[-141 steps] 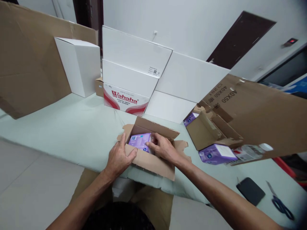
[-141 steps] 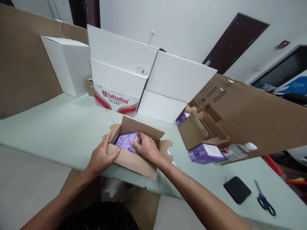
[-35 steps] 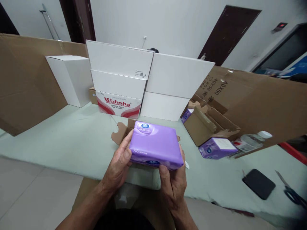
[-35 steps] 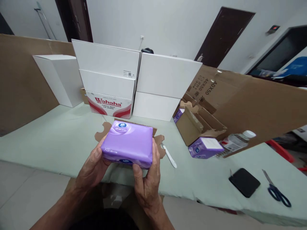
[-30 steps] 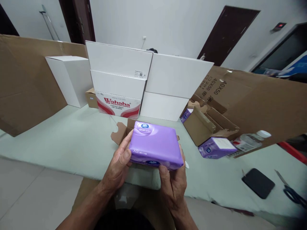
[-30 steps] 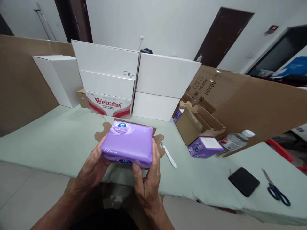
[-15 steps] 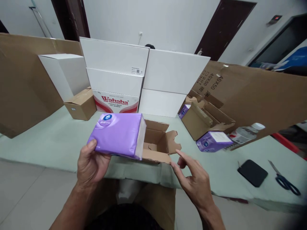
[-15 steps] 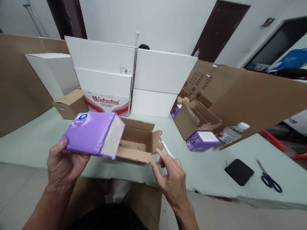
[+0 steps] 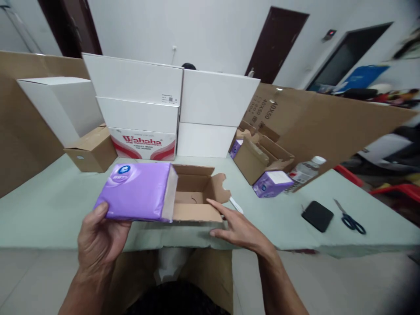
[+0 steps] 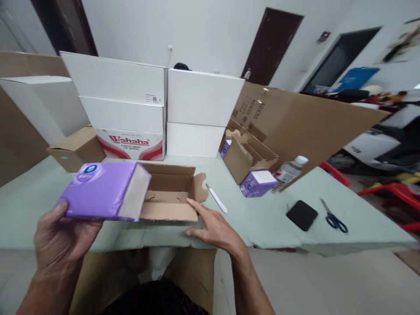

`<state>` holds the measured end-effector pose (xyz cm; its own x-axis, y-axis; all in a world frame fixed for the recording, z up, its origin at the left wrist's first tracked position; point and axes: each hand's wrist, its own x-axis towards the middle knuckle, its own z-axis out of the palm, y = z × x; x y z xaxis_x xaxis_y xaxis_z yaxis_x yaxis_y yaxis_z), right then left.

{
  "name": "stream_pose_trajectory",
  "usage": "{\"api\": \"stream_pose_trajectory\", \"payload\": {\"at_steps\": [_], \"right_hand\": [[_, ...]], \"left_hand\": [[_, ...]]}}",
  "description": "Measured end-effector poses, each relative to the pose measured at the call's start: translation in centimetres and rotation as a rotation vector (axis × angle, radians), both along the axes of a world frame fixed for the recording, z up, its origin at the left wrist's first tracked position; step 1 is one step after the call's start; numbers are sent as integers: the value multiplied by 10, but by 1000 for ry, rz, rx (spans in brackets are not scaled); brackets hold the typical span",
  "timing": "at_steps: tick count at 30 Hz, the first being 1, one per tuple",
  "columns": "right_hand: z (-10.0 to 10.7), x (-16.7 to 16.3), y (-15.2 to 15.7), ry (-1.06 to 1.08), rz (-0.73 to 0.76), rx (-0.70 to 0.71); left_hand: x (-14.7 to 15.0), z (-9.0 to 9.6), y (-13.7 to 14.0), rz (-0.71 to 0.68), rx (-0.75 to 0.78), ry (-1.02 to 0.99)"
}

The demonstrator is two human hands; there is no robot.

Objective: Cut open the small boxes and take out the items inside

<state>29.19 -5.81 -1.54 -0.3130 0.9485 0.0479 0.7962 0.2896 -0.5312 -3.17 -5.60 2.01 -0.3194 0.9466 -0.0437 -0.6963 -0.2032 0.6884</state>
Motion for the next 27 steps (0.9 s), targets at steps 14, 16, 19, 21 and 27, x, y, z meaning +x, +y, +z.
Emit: {"api": "stream_pose_trajectory", "payload": {"at_steps": [14,16,19,21,27], "right_hand": [[-12,-8,-5,-269,-301,391],[-9,12,-20,-193,-342,496],[-4,53,-56,-138,-477,711],[-2,82,-84,-183,-643,835],[-1,151,-154,-441,-1172,878]], "left_hand": [[-7,-1,-17,-42,-11,171],[-5,1,-18,-20,-21,160],[-2,-3,-13,-13,-101,86],[2,-9,-6,-19,-160,40],[26,-30,12,-126,-150,55]]}}
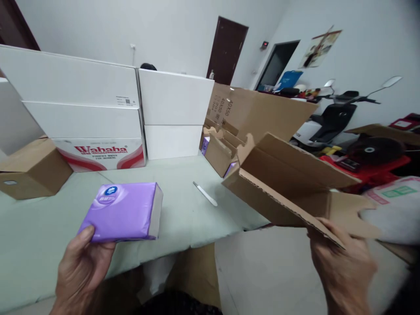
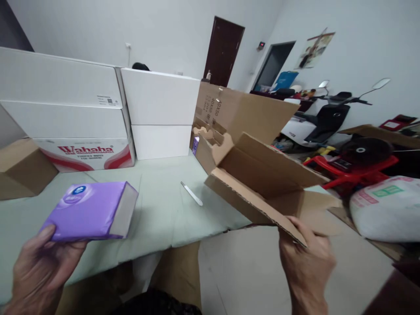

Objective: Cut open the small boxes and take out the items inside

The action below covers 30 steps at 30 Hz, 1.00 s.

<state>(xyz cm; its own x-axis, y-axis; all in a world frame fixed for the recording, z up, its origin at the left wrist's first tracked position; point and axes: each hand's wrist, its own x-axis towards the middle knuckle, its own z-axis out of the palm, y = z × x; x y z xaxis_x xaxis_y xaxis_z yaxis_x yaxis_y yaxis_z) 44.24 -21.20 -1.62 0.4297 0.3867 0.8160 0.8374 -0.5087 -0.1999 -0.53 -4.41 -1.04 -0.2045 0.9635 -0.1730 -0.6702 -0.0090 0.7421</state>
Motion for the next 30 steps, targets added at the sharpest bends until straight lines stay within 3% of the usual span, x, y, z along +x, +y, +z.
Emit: {"api": "stream_pose_trajectory", "payload": {"at_steps": [4,9,13,21,30], "right_hand": [[-13,23,-6,116,-125,-62],[-35,27,23,269,-224,-192],[-46,27,41,314,-264,-214],[-56,39,73,270,-178,-159],[-65,37,149,302,44,-97]], "left_hand": [[11,-10,5,-74,-47,13],[17,-17,5,-120,-53,35],[20,-19,5,-118,-66,55],[21,-39,13,-243,-82,53],[19,-54,17,-351,-43,80]]}}
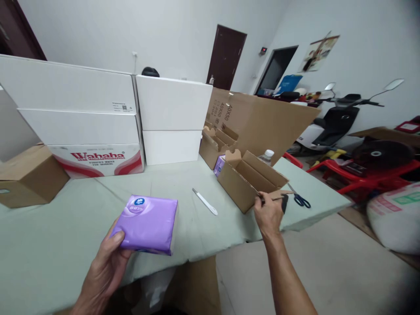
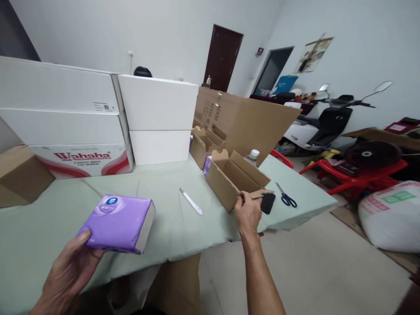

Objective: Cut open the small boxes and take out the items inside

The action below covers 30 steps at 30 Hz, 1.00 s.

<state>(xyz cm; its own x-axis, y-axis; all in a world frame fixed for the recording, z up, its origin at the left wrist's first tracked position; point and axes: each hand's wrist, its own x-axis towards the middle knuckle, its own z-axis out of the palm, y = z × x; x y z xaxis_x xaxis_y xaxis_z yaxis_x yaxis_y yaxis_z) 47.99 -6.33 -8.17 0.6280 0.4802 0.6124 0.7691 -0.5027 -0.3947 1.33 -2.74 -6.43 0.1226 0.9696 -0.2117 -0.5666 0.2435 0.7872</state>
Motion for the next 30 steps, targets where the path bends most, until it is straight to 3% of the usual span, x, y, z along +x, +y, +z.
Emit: {"api": "stream_pose_trajectory", "payload": {"at_steps": [8,14,16,19,23,26,30], "right_hand": [[-11,-9,50,164,384,-27],[-7,-52,19,499,522,58],[2,-77,2,733,755,-43],[14,-116,-16,983,1133,-311],[9,-141,-23,1263,1362,-516],[-7,-123,-27,1332,1310,-408],[-21,-59,-29,1332,958,-56]], "left_hand": [[11,3,-10,-4,-10,48],[27,-1,-17,-150,19,169],[35,-5,-16,-221,60,248],[50,-11,-16,-421,154,392],[72,-16,-26,-610,247,511],[77,-22,-32,-656,280,426],[61,-33,-24,-559,255,408]]}}
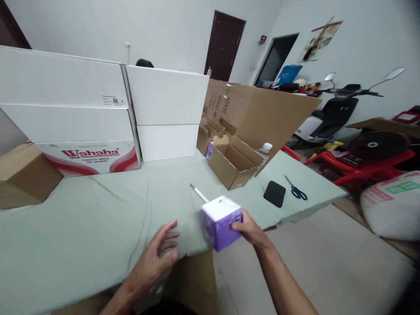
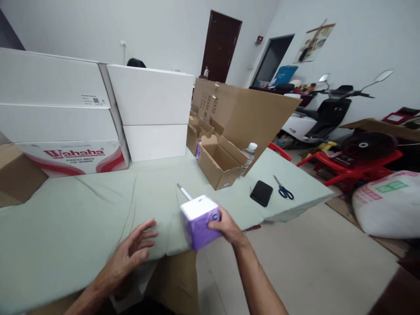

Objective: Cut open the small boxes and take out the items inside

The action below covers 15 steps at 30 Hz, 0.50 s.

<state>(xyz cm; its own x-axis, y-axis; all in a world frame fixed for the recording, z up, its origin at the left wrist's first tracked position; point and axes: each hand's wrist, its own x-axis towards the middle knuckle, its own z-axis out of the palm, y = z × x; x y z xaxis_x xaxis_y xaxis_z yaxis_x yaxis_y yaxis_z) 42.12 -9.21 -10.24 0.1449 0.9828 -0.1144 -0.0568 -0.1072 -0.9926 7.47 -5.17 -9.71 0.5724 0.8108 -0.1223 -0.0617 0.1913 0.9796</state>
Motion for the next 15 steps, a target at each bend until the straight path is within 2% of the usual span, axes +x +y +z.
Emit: {"api": "stream_pose_trajectory", "payload": {"at_steps": [3,5,8,11,15], "right_hand": [[3,55,9,-67,-345,90],[9,86,20,-99,-442,126],[15,118,36,-123,-499,150],[7,132,44,-156,-572,158],[-24,127,36,-219,-680,159]], "left_hand": [[-15,-7,8,98,-57,74],[-22,-12,10,133,-79,90],[-28,-19,9,149,-97,104],[-30,-24,9,164,-100,115],[-30,-23,12,167,-110,147]]}}
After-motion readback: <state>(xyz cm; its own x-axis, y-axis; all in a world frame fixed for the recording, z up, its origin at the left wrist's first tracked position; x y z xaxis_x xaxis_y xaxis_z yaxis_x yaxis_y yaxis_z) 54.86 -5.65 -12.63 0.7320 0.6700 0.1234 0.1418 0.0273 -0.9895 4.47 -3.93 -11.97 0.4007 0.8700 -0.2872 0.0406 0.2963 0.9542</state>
